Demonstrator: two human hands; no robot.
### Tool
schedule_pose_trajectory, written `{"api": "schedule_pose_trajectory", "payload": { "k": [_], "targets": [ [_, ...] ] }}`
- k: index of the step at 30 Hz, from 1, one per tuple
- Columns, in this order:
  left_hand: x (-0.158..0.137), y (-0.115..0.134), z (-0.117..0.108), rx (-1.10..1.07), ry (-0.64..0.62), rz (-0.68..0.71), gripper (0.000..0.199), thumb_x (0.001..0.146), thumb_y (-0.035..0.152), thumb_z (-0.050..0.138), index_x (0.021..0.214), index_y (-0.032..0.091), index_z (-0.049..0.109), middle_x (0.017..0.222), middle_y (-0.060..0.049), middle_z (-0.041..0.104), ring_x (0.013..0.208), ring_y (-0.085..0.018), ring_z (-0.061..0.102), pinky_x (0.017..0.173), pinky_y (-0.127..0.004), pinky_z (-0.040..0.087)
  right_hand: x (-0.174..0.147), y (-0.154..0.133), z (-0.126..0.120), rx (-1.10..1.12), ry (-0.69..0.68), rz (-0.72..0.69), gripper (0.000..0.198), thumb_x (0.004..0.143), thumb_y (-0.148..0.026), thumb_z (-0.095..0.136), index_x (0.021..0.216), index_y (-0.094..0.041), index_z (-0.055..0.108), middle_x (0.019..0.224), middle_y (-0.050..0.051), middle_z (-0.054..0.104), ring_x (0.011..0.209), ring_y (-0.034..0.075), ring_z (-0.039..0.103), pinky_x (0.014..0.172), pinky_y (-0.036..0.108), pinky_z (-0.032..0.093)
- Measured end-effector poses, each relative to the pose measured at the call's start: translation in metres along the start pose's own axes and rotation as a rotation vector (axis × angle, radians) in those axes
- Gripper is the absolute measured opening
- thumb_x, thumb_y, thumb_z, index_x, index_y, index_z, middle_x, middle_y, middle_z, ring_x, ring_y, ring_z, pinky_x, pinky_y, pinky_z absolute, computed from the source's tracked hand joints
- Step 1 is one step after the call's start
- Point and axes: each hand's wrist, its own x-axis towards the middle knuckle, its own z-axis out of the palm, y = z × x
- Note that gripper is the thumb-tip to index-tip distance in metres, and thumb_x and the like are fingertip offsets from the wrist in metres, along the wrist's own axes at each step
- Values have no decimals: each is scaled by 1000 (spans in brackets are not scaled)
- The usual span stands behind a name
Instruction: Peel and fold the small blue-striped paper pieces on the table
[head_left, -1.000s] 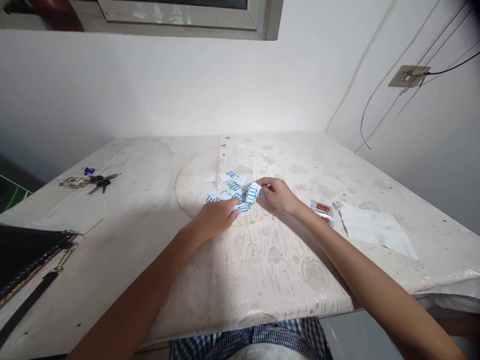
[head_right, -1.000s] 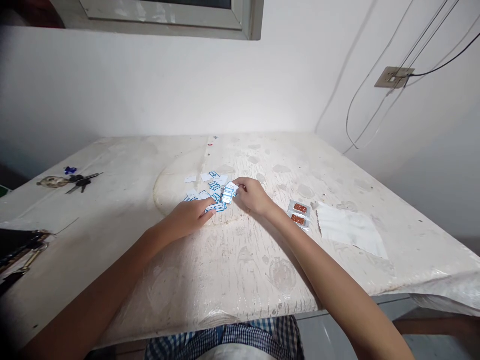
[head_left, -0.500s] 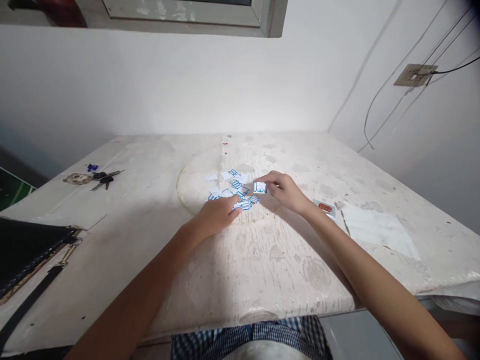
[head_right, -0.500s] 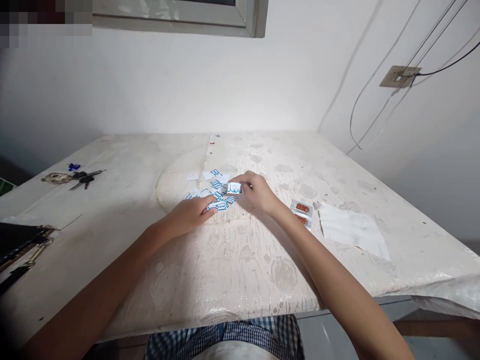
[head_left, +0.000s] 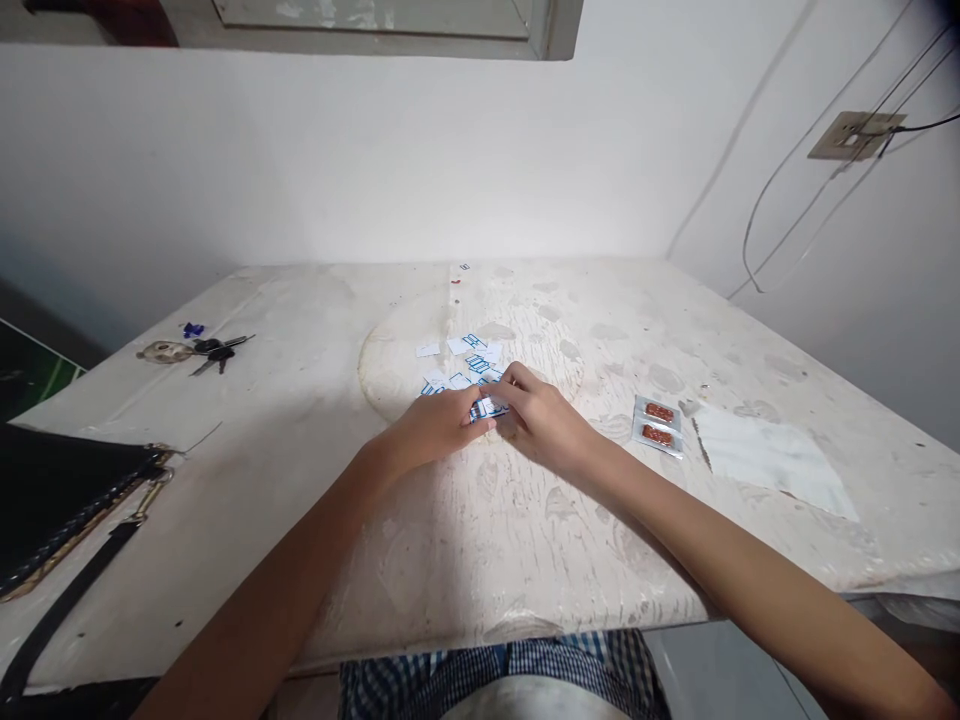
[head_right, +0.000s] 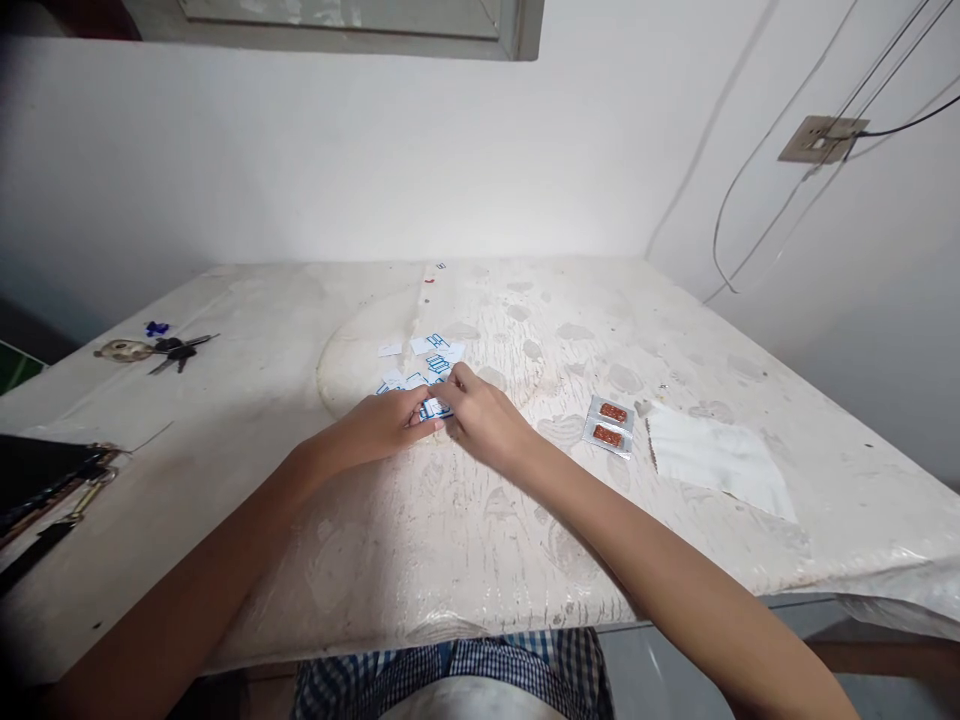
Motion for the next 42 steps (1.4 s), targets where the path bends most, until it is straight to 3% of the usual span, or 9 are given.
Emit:
{"api": "schedule_pose_trajectory", "payload": {
  "k": [12, 16, 20, 25, 29, 37, 42],
  "targets": [
    [1, -1, 2, 70, 22, 43, 27, 84, 37, 32, 101, 21, 47, 70, 0, 58, 60, -15, 51, 52, -26, 30, -1, 1, 8, -155, -41, 62, 37, 74, -9, 41, 109, -17, 49, 97, 7, 48, 63, 13, 44, 51, 25, 30],
    [1, 0, 2, 119, 31, 47, 26, 85, 32, 30, 100, 21, 47, 73, -1, 58, 61, -16, 51, 52, -26, 30, 0, 3, 4, -26, -48, 57, 45, 70, -3, 41, 111, -18, 50, 99, 7, 49, 66, 13, 47, 54, 24, 34],
    [1, 2, 2, 121, 28, 25, 24, 85, 35, 30, 95, 20, 47, 73, -1, 58, 61, -16, 52, 53, -27, 30, 4, 7, -7, 181, 32, 65, 48, 67, 0, 42, 109, -19, 54, 95, 6, 51, 74, 13, 50, 62, 25, 38],
    [0, 5, 1, 93, 24, -18, 21, 83, 38, 34, 86, 21, 46, 72, 0, 58, 61, -16, 52, 53, -27, 31, 10, 13, -18, 413, 130, 132, 25, 73, -5, 44, 88, -16, 62, 86, 4, 57, 75, 13, 53, 67, 28, 42],
    [0, 5, 0, 61, 21, -17, 21, 81, 40, 37, 83, 20, 46, 73, 0, 58, 60, -15, 52, 52, -27, 31, 12, 16, -20, 561, 162, 174, 16, 73, -10, 49, 70, -17, 63, 91, 5, 54, 87, 15, 54, 75, 30, 44],
    [0, 1, 3, 97, 37, 25, 25, 85, 37, 29, 84, 20, 47, 69, -1, 56, 58, -15, 50, 52, -27, 30, 15, 14, -23, 731, 78, 364, 12, 69, -9, 51, 70, -13, 62, 81, 5, 58, 72, 13, 55, 70, 30, 44],
    [2, 0, 6, 147, 75, 44, 22, 85, 34, 29, 87, 20, 46, 71, -2, 56, 60, -16, 51, 52, -27, 30, 14, 16, -22, 740, 157, 368, 20, 67, -13, 57, 87, -14, 58, 71, 0, 52, 67, 11, 51, 66, 28, 43]
  ]
}}
